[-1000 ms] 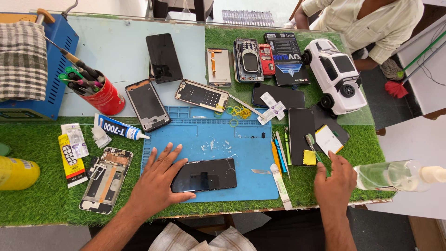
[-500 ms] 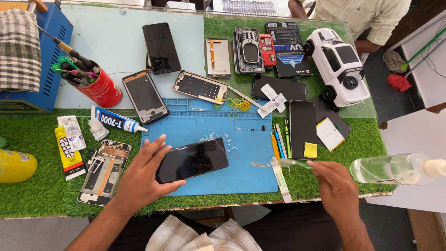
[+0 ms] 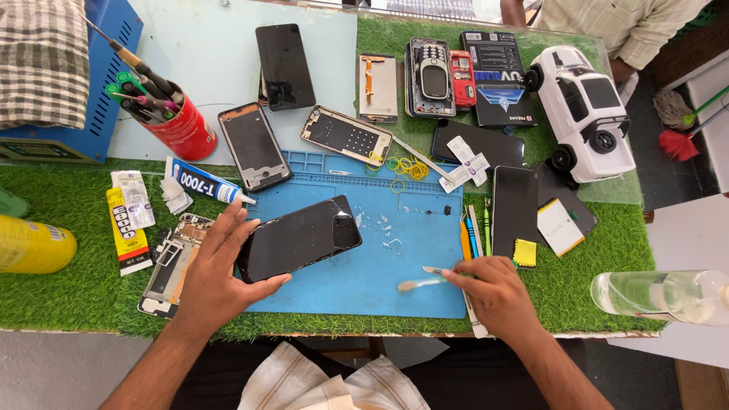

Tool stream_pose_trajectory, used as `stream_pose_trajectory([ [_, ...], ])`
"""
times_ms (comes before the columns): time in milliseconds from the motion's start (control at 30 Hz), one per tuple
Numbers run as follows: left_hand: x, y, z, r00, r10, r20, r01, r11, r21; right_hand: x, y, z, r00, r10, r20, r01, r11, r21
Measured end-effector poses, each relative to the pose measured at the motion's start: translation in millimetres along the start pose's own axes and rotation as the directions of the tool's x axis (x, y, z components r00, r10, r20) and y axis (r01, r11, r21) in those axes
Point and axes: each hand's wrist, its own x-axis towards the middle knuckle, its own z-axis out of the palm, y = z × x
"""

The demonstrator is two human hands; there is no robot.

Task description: The person holds a smartphone on a blue repair mat and uses a small blade to scrape old adhesive and residue from the edge of the phone's screen, working around the perimeter. They then pick up a toothbrush and brush the screen surface to clear away debris.

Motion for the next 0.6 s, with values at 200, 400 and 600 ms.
stream_pose_trajectory([
  [200,2.0,-5.3,8.0,1.000,-0.006,-0.006,0.006,0.999,-0.038,6.5,6.9,-16.7,0.996,0.079,-0.027,-0.078,0.995,0.062],
  [400,0.5,-14.4,15.4,1.000,0.004,-0.003,-0.004,0.998,-0.056,13.0,9.9,-20.1,0.993,0.031,0.112,-0.035,0.999,0.033],
  [600,-2.6,-21.1,19.4,0.998,0.051,0.030,-0.052,0.998,0.018,56.1,15.9,-0.3,0.996,0.018,-0.092,-0.027,0.995,-0.097],
])
